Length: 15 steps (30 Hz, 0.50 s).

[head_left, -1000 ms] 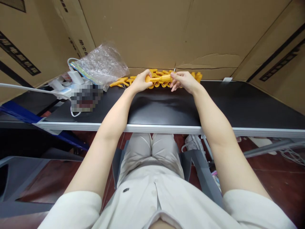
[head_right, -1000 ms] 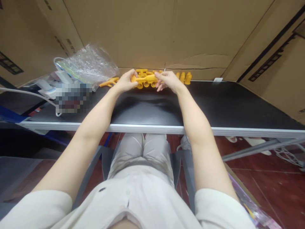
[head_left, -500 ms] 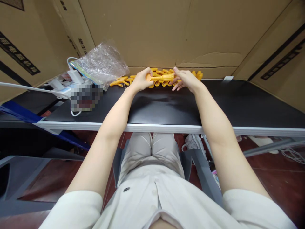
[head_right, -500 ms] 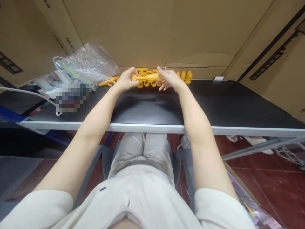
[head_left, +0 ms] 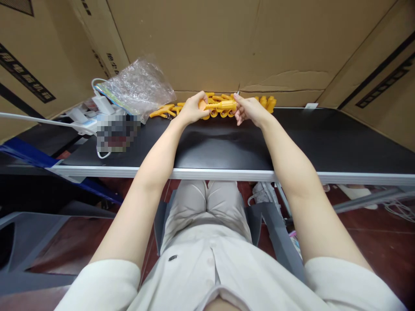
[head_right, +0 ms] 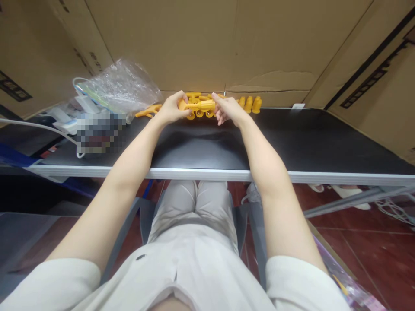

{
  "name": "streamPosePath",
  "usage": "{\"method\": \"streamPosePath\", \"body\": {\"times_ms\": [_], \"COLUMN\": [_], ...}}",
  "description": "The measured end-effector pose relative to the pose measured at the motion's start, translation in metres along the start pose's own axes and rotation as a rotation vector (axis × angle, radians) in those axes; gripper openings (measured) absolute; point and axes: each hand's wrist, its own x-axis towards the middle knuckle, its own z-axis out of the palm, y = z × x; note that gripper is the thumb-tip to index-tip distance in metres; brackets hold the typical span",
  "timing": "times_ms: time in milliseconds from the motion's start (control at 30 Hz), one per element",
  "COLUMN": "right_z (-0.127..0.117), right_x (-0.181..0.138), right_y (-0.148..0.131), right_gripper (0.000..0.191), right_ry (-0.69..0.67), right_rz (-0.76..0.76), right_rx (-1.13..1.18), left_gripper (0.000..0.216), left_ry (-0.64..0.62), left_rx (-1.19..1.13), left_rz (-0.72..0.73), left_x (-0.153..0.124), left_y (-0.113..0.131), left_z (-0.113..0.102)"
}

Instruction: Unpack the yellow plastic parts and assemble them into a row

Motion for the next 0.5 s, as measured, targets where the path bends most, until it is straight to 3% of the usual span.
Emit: {"method": "streamPosePath", "body": {"times_ms": [133, 233, 333, 500], "right_z": [-0.005, -0.008, -0.006, 0.005], "right_x": [-0.005, -0.011, -0.014, -0.016], "right_y": [-0.002, -0.004, -0.007, -0.014], "right_gripper": [0.065, 0.06, 0.059, 0.044], "right_ry": [-0.052, -0.085, -0.047, 0.023], "right_rz": [0.03, -0.038, -0.107, -0.073], "right_rx": [0.013, 0.064, 0.096, 0.089], "left_gripper": [0.033, 0.032, 0.032, 0.029], "left_ry": [0.013, 0.023, 0.016, -0.001], "left_rx": [-0.024, -0.039, -0.029, -0.034], "left_rz": [-0.006, -0.016, -0.045, -0.074], "left_x": [0.0, 0.0, 0.0, -0.002], "left_y": [-0.002, -0.003, 0.0, 0.005], "left_z": [0.001, 0.001, -0.001, -0.004]}}
